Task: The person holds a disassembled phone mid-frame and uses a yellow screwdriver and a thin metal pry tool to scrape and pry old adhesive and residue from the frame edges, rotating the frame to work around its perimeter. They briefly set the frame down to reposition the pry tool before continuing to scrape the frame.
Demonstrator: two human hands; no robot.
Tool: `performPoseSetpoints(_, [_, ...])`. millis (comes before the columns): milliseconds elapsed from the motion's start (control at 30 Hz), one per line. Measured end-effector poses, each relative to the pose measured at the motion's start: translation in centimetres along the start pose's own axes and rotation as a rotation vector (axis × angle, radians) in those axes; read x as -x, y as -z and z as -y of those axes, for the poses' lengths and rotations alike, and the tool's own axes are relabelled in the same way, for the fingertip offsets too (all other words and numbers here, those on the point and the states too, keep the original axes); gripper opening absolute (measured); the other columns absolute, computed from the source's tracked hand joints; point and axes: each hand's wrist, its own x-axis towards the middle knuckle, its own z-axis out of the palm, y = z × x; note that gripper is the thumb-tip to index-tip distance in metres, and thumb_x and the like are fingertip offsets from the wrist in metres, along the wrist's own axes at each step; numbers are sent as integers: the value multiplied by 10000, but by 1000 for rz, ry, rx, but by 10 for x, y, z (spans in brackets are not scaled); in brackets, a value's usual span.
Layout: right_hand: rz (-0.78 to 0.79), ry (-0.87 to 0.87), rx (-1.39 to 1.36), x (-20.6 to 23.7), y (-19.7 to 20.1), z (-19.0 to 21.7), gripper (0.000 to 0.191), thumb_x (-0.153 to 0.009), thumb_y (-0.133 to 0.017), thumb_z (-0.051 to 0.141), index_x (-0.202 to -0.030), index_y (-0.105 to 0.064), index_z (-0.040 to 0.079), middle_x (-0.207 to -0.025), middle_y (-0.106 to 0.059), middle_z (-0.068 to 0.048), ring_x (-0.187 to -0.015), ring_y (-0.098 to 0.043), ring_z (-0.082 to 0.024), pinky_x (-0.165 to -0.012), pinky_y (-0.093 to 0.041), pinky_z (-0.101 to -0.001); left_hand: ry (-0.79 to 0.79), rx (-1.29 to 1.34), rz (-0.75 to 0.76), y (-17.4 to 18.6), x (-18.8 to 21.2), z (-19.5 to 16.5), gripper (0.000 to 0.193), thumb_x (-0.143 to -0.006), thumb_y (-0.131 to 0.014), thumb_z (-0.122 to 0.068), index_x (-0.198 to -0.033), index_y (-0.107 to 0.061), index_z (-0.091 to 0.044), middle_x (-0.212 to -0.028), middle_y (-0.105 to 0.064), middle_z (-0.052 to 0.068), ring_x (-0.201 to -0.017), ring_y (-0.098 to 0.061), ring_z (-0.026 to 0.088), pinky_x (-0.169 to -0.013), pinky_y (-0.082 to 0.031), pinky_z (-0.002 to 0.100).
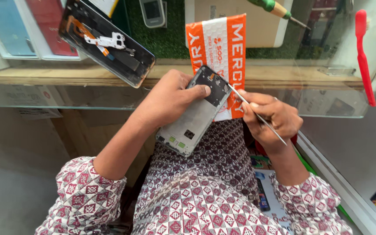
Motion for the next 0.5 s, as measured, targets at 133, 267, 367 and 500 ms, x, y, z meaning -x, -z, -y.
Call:
performPoseSetpoints(133, [-3,-33,3,0,-2,-2,215,-1017,-760,70,-940,-564,29,-1050,-772,-190,-883,-793,-220,-728,-629,-283,-19,-11,2,1,0,0,321,-900,-659,-260,-909,-766,43,-644,-688,34,-550,-585,62,-511,-503,309])
performPoseSetpoints(267, [-3,-25,0,-2,-2,-1,225,-1018,-767,84,-943,-562,31,-1052,-768,-191,-941,-796,-243,-748,-631,-289,-36,-6,11,0,1,-1,324,-899,-658,-260,-903,-760,47,-643,-689,27,-556,-592,60,-519,-512,306])
performPoseSetpoints(367, [8,-21,-14,-3,-2,0,237,-1021,-767,89,-938,-551,34,-1057,-772,-185,-888,-797,-223,-739,-627,-279,-5,-19,5,1,1,-2,327,-898,-659,-262,-895,-759,50,-634,-683,36,-548,-592,69,-515,-512,310])
performPoseSetpoints(500, [-3,-17,-3,-3,-3,1,241,-1013,-771,85,-919,-555,35,-1038,-771,-189,-898,-796,-233,-719,-623,-279,-45,33,17,1,2,-4,306,-895,-651,-249,-918,-758,37,-665,-709,17,-572,-609,50,-531,-529,296])
